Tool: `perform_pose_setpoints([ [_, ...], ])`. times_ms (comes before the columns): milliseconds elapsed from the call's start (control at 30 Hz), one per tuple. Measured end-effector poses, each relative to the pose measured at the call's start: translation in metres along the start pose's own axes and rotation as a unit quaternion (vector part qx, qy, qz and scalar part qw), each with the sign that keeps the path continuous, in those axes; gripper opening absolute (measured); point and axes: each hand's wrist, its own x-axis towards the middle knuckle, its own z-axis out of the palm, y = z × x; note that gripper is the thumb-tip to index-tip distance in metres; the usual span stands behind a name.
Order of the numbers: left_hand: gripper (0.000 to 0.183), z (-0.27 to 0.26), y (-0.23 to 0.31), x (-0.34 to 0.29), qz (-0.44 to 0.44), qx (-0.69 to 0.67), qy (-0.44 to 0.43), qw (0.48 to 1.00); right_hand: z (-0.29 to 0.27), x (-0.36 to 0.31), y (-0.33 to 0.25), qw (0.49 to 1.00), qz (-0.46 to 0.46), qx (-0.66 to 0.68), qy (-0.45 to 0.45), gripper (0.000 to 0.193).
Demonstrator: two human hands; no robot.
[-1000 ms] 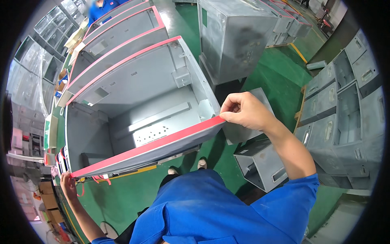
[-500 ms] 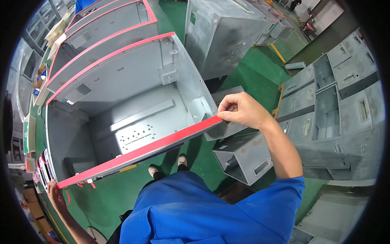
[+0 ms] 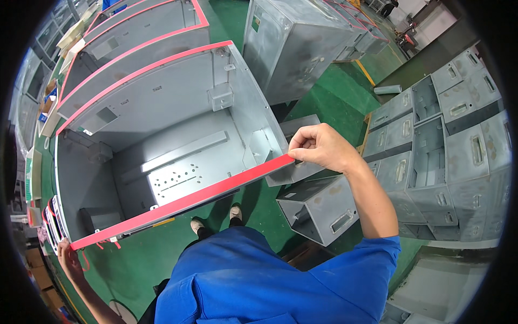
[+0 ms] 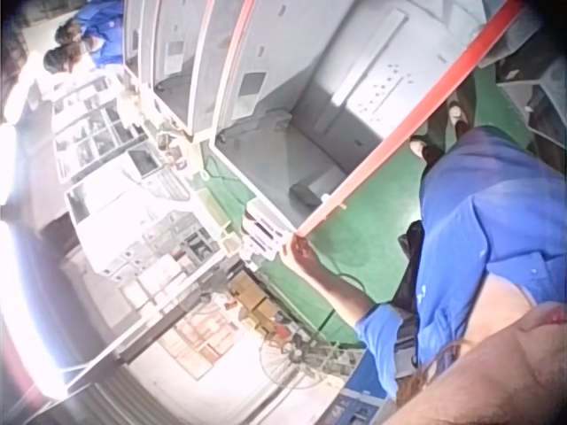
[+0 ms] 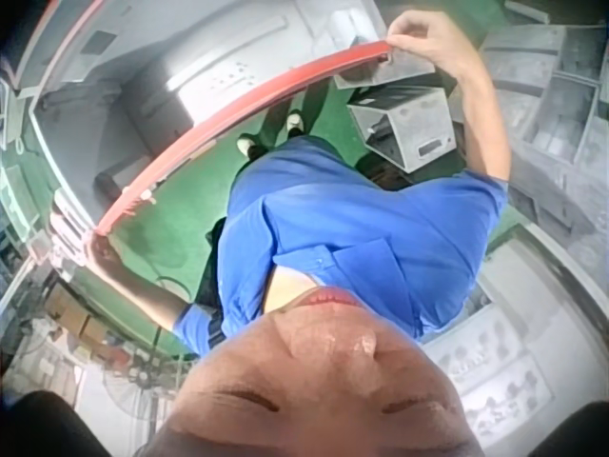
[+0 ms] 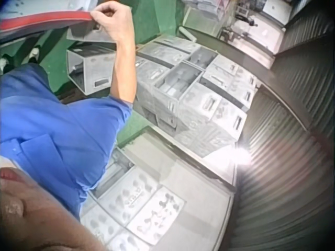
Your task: The person applies pink protective tape along the edges of a metal appliance casing. They smooth the tape by hand to ensure adhesion and then wipe the surface with a cloth. The person handles the casing and tape throughout the process.
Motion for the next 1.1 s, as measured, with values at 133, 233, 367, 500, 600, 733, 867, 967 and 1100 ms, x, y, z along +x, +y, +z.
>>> perform_pose_setpoints([
  [133,0.019,0.004,0.003,-0.002,-0.011,0.016,0.002,1.000,-0.001,0.000,0.000,1.000,0.003,0.001,-0.007,0.009],
  [233,0.018,0.002,0.000,0.000,0.007,0.019,0.015,1.000,0.000,-0.001,-0.001,1.000,0.000,0.001,-0.002,0.010],
  [367,0.018,0.000,0.000,0.000,0.005,0.016,0.017,1.000,0.000,-0.001,-0.001,1.000,-0.003,-0.013,0.006,0.012],
  [500,0.016,-0.005,-0.001,0.001,-0.006,0.003,0.021,1.000,0.000,-0.001,-0.002,1.000,0.000,-0.003,0.005,0.012],
  [600,0.015,-0.011,-0.004,0.002,-0.005,0.000,0.019,1.000,0.000,0.000,0.001,1.000,-0.008,-0.002,0.005,0.011],
  [733,0.015,-0.015,-0.004,0.003,-0.016,-0.001,0.022,1.000,0.000,0.000,0.001,1.000,-0.011,-0.003,0.007,0.011],
  [867,0.015,-0.008,-0.001,0.002,-0.012,0.015,0.022,1.000,0.000,0.000,0.001,1.000,-0.013,-0.002,0.007,0.011],
  [967,0.016,-0.004,-0.001,0.001,0.001,0.003,0.006,1.000,0.000,0.000,0.000,1.000,-0.015,-0.004,0.005,0.011],
  [1100,0.017,-0.004,-0.002,0.002,0.000,-0.009,0.008,1.000,0.001,0.000,0.001,1.000,-0.009,0.003,0.008,0.011],
])
